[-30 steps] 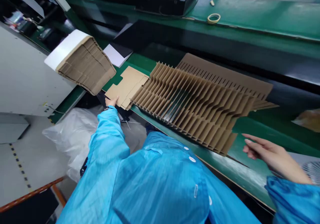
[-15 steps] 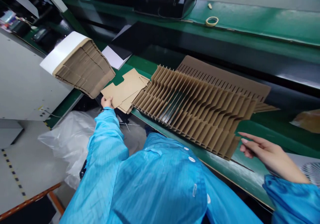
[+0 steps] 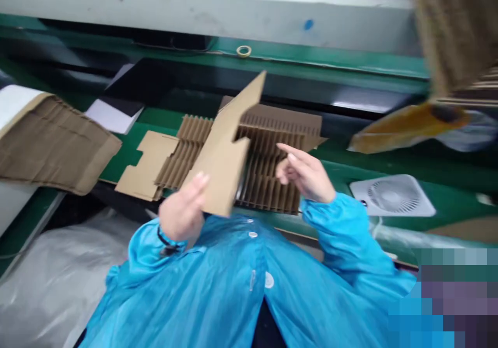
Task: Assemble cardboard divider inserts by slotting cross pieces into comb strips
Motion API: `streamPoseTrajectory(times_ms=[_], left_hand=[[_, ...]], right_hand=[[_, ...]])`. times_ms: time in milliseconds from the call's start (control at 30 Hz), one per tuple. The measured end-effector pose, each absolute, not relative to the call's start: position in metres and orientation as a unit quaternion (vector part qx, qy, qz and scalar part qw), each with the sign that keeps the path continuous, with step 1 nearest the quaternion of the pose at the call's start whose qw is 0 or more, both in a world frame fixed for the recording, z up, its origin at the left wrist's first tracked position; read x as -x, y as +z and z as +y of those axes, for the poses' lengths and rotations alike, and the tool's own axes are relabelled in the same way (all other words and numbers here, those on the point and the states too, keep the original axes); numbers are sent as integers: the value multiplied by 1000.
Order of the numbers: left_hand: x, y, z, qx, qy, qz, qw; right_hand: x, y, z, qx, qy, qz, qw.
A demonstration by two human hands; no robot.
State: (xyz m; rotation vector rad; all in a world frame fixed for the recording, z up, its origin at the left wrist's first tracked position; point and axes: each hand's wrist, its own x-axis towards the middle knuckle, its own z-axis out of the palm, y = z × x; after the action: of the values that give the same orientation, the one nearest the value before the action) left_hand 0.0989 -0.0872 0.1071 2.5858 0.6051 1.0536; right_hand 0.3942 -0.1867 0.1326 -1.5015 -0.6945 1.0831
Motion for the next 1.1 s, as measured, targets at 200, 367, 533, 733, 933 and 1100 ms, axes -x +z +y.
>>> streamPoseTrajectory(times_ms=[200,367,533,733,933,1100], left_hand=[[-202,102,-134,-892,436,-99,62],[-242,59,-151,-887,411,-171,124],[-263,18,-161,-965,242,-44,96],[-268,3,-160,-990,111,-6,90],[-269,4,-161,-990,115,-9,80],[-270,7,-160,-989,104,-10,100]], right_hand=[[-407,128,-189,630,391,-259,618],[-472,140,-231,752,323,-237,524],[-528,162,-250,863,284,-268,319],[-539,153,-221,895,233,-347,155],[-538,146,-193,892,259,-357,97],[-535,125,-182,887,262,-376,57]])
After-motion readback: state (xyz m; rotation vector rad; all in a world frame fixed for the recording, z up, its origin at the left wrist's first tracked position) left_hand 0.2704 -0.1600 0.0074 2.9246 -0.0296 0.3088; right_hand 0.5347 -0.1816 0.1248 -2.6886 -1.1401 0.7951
